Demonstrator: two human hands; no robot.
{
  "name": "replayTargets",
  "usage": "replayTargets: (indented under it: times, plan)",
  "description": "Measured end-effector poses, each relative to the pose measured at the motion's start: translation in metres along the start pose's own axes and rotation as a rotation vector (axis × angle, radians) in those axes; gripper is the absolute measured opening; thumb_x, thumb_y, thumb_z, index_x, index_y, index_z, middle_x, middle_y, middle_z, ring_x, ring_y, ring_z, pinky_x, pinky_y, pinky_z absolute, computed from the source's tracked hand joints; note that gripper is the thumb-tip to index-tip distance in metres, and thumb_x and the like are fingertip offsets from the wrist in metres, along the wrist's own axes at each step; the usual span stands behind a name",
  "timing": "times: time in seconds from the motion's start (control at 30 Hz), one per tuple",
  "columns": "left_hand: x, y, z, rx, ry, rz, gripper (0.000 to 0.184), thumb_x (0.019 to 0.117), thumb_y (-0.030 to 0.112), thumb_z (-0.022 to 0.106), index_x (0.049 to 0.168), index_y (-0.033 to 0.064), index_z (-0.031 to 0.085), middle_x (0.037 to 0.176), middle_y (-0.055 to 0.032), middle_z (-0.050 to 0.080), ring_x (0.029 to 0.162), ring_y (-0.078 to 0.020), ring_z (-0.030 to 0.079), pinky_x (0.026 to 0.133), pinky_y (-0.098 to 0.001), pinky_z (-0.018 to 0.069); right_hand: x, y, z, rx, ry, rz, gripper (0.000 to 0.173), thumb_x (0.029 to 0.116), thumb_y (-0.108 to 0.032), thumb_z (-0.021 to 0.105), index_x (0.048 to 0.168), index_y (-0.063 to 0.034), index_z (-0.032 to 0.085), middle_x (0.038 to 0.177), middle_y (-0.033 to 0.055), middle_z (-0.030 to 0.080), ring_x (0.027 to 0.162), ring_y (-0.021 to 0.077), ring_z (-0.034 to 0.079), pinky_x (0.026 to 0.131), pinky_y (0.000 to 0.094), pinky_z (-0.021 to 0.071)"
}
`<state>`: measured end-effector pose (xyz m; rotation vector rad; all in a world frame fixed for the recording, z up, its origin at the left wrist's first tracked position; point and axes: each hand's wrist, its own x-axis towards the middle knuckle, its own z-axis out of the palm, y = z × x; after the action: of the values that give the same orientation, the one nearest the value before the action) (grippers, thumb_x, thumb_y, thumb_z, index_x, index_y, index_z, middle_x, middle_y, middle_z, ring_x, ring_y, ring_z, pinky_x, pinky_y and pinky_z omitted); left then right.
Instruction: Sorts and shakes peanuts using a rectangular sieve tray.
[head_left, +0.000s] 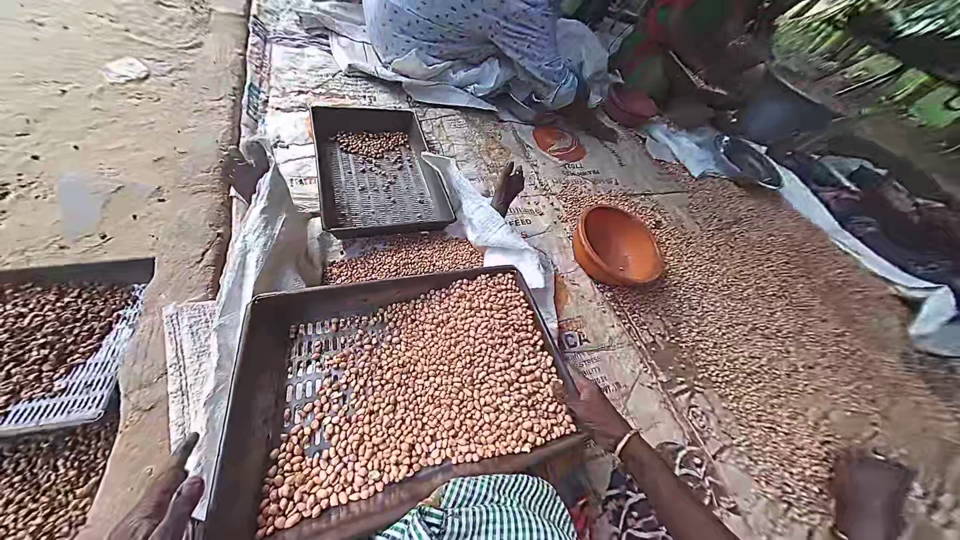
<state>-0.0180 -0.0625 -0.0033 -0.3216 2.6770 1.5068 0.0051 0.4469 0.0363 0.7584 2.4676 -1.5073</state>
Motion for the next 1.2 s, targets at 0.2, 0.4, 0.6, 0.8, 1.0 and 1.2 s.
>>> replayTargets:
  times: [0.2, 0.4, 0.6, 0.8, 1.0, 1.2]
  plan:
    - [0.007, 0.010, 0.048, -0.491, -0.033, -0.104, 0.066, 0.0822, 0.001, 0.060, 0.145, -0.0025, 0.041, 0.117, 0.0001, 0.066, 0.094, 0.0041, 0.066, 0.081, -0.0154, 0.0556, 0.039, 0.007, 0.001, 0.259, -0.036, -0.197, 0.056, 0.0949, 0.000, 0.057, 0.146, 0.0145, 0.038, 0.135, 0.0200, 0.056, 0.112, -0.0011, 0.056, 0.095, 0.0120, 0.0437]
    - [0.013, 0.048, 0.058, -0.643, 0.044, -0.010, 0.067, 0.0777, -0.009, 0.056, 0.143, -0.0043, 0.043, 0.115, 0.0034, 0.069, 0.093, 0.0030, 0.068, 0.080, -0.0152, 0.0575, 0.039, -0.036, -0.038, 0.258, 0.080, -0.372, 0.043, 0.0972, 0.005, 0.052, 0.139, 0.0133, 0.047, 0.120, 0.0107, 0.062, 0.097, -0.0082, 0.056, 0.085, 0.0085, 0.0450]
    - [0.049, 0.041, 0.010, -0.596, 0.110, -0.010, 0.043, 0.0957, -0.001, 0.050, 0.138, 0.0036, 0.045, 0.104, 0.0082, 0.069, 0.085, 0.0041, 0.068, 0.075, -0.0155, 0.0585, 0.032, -0.058, 0.007, 0.378, 0.048, -0.532, 0.051, 0.0953, 0.004, 0.060, 0.144, 0.0095, 0.047, 0.130, 0.0155, 0.063, 0.107, -0.0001, 0.062, 0.093, 0.0171, 0.0496]
    - [0.043, 0.165, 0.038, -0.520, -0.011, -0.048, 0.038, 0.0975, -0.003, 0.057, 0.135, 0.0022, 0.057, 0.099, -0.0002, 0.070, 0.077, -0.0020, 0.066, 0.070, -0.0189, 0.0564, 0.070, 0.009, -0.023, 0.438, 0.136, -0.254, 0.046, 0.0985, 0.003, 0.048, 0.143, 0.0127, 0.041, 0.126, 0.0118, 0.059, 0.101, -0.0049, 0.059, 0.088, 0.0107, 0.0476]
    - [0.064, 0.070, 0.025, -0.546, 0.018, -0.115, 0.036, 0.1015, -0.002, 0.050, 0.137, 0.0038, 0.052, 0.103, 0.0025, 0.070, 0.082, -0.0009, 0.069, 0.074, -0.0200, 0.0586, 0.057, -0.040, -0.004, 0.387, 0.141, -0.402, 0.030, 0.0973, 0.004, 0.051, 0.127, 0.0085, 0.056, 0.098, 0.0006, 0.063, 0.079, -0.0092, 0.056, 0.070, 0.0094, 0.0470]
    - [0.036, 0.134, 0.053, -0.575, -0.030, -0.036, 0.048, 0.0935, -0.010, 0.056, 0.140, -0.0004, 0.052, 0.105, -0.0005, 0.073, 0.083, -0.0032, 0.070, 0.076, -0.0203, 0.0589, 0.060, 0.028, -0.018, 0.444, 0.183, -0.282, 0.052, 0.0917, 0.006, 0.050, 0.141, 0.0191, 0.039, 0.129, 0.0148, 0.058, 0.103, -0.0083, 0.059, 0.089, 0.0077, 0.0472]
